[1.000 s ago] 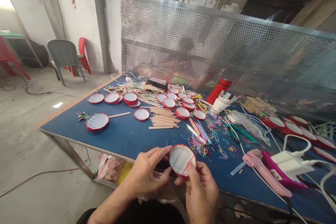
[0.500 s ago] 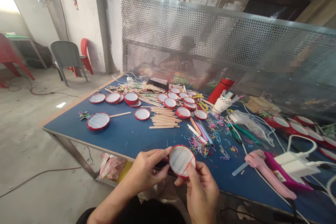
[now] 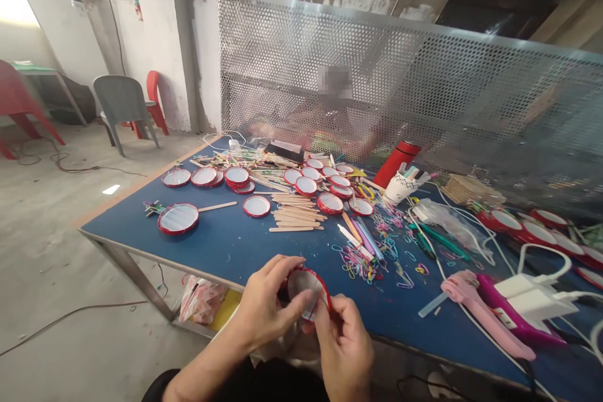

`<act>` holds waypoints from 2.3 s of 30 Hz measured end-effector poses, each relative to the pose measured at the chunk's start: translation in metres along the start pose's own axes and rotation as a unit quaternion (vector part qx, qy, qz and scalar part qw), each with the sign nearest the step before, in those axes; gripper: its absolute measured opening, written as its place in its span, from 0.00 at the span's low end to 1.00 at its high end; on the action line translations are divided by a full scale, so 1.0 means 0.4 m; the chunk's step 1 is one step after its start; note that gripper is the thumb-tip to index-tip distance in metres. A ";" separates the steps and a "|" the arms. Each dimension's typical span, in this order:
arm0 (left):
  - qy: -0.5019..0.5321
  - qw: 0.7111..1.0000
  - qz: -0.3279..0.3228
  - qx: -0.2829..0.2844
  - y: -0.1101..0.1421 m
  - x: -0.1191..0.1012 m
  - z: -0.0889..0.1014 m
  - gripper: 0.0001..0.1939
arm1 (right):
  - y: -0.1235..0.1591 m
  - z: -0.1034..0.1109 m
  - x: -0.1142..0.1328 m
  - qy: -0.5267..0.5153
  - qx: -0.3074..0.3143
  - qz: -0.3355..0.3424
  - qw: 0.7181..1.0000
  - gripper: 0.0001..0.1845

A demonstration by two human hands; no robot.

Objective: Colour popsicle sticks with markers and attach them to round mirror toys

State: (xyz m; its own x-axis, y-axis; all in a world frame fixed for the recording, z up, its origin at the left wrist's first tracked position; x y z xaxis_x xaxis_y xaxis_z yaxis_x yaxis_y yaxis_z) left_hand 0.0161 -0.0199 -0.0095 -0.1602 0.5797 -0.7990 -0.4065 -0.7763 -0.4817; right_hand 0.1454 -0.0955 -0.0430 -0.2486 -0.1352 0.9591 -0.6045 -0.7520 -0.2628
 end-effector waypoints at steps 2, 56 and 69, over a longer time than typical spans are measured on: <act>-0.011 1.000 0.000 -0.010 -0.005 -0.007 -0.004 0.15 | 0.015 -0.009 0.001 0.045 -0.026 0.053 0.997 0.23; -0.100 0.987 -0.092 -0.085 0.003 0.001 -0.018 0.12 | 0.008 0.011 -0.004 0.181 0.017 0.326 0.928 0.06; 0.004 0.997 -0.075 0.004 -0.005 0.009 0.025 0.08 | 0.005 0.008 0.042 0.006 0.081 0.024 0.996 0.16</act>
State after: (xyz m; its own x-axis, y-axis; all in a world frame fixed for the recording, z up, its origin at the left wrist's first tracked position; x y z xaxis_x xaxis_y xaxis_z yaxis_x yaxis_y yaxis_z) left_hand 0.0074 -0.0137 -0.0077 -0.0903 0.6875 -0.7206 -0.4320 -0.6789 -0.5936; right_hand 0.1423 -0.1014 -0.0273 -0.2834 -0.1669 0.9444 -0.4612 -0.8397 -0.2868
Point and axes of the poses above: each hand's wrist, its own y-axis away from the middle knuckle, its own z-axis out of the back of the hand, x = y × z, the point moved 1 cm from there along -y, towards the middle knuckle, and after that the axes turned 3 degrees about y, right-handed, at the moved point
